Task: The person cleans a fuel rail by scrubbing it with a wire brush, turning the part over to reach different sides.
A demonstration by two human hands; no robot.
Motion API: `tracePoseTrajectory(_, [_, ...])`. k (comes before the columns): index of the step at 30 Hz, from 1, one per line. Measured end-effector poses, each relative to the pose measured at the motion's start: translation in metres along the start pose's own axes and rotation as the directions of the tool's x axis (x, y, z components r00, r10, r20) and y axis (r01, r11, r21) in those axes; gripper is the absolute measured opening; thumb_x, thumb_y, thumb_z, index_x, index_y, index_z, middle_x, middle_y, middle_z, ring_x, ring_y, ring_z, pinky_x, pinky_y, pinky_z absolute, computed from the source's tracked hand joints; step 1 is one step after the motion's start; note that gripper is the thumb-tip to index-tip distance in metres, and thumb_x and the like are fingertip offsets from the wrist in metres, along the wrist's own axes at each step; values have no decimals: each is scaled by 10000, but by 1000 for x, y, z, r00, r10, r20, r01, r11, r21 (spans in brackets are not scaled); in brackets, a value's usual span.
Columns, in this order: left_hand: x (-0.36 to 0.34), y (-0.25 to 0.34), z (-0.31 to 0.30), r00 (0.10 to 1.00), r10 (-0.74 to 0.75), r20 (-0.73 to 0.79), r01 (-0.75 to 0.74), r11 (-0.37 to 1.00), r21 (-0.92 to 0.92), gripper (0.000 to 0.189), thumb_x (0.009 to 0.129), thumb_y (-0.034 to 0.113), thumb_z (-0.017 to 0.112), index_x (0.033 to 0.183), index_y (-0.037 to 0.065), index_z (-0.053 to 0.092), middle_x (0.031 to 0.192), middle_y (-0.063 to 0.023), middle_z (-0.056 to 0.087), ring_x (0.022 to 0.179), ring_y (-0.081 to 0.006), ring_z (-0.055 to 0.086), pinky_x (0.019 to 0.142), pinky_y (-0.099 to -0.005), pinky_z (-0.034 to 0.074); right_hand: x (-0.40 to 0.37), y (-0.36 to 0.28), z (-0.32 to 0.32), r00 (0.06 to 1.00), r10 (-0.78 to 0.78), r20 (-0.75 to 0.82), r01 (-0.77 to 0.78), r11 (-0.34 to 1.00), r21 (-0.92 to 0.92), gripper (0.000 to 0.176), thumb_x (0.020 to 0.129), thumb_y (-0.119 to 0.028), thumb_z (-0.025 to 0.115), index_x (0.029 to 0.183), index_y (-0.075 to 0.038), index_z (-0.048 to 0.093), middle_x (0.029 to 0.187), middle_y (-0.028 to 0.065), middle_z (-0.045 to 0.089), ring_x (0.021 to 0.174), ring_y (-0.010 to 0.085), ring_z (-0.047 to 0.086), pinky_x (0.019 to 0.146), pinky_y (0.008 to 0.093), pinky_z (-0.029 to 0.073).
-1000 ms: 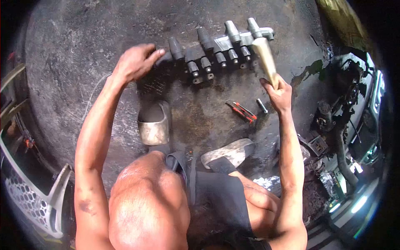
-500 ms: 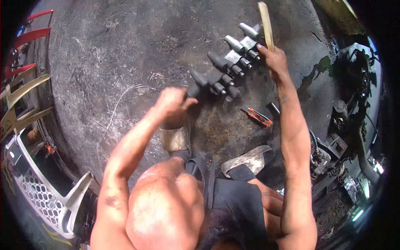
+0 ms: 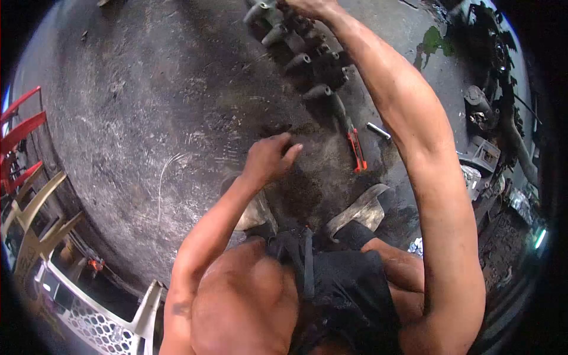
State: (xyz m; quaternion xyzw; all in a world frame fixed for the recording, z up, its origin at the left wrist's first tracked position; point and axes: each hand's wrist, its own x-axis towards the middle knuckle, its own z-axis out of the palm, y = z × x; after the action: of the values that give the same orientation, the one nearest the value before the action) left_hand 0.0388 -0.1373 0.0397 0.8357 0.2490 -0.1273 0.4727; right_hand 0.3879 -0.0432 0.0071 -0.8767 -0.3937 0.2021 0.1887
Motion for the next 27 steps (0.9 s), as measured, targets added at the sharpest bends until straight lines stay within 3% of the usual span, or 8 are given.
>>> tracePoseTrajectory(3, [-4,-14,-10,999,-52,-7,52,997,-55,357,925,347,658,887,-1,586,766,-220,597,684,-403,575,638,-432,463,-5,-14,-38,990,-22,-136,22,1000,3,339,800,-314,637,1067,-115,702,1003,218,699,913,397,676,787,478,532])
tracePoseTrajectory(9, [7,-12,-34,990,-141,28,144,977,-157,337,932,344,635,940,8,649,858,-221,664,792,-368,652,709,-450,503,-112,37,-61,968,-241,71,249,957,-149,576,782,-540,743,1106,-67,689,980,162,718,882,324,693,775,422,523])
tracePoseTrajectory(11, [6,-7,-37,992,-124,-27,112,955,-273,328,921,333,663,925,6,646,810,-193,649,718,-279,642,676,-390,502,-159,42,-59,997,-56,47,58,998,-34,573,796,-506,743,1144,-58,671,1081,198,684,979,345,662,845,426,502])
tracePoseTrajectory(14, [-4,-10,-35,988,-153,16,153,988,-5,408,898,404,631,1139,78,683,1062,-169,696,997,-367,667,856,-451,539,-202,17,-56,973,201,114,-225,936,272,539,869,-416,725,1223,-16,650,1125,146,706,999,216,667,877,337,502])
tracePoseTrajectory(16, [-18,-9,-50,997,-77,-17,76,995,-72,394,901,385,612,1145,81,670,1058,-184,691,1013,-379,656,872,-477,520,-203,58,-16,997,75,18,-74,886,458,506,897,-355,722,1249,-3,629,1116,153,702,1012,237,661,911,361,492])
tracePoseTrajectory(19, [-35,-10,-65,998,-15,67,13,999,40,317,911,333,603,1101,88,671,1031,-189,689,1021,-380,647,856,-497,517,-215,87,23,937,282,-208,-234,945,228,576,833,-468,765,1168,-20,628,1046,204,692,967,362,659,864,436,492])
tracePoseTrajectory(21, [-40,-11,-72,994,25,109,-37,993,113,293,910,323,604,1075,89,667,1005,-185,688,1009,-382,648,840,-501,520,-230,72,22,902,395,-175,-373,916,147,605,790,-514,788,1108,-25,628,991,221,685,900,423,642,798,474,489])
tracePoseTrajectory(27, [-57,-5,-130,979,57,195,-121,934,335,233,865,297,630,898,68,611,869,-162,664,898,-410,641,741,-537,500,-263,89,36,928,270,-255,-243,961,132,591,697,-406,866,1087,-14,658,935,214,700,871,407,655,789,480,490])
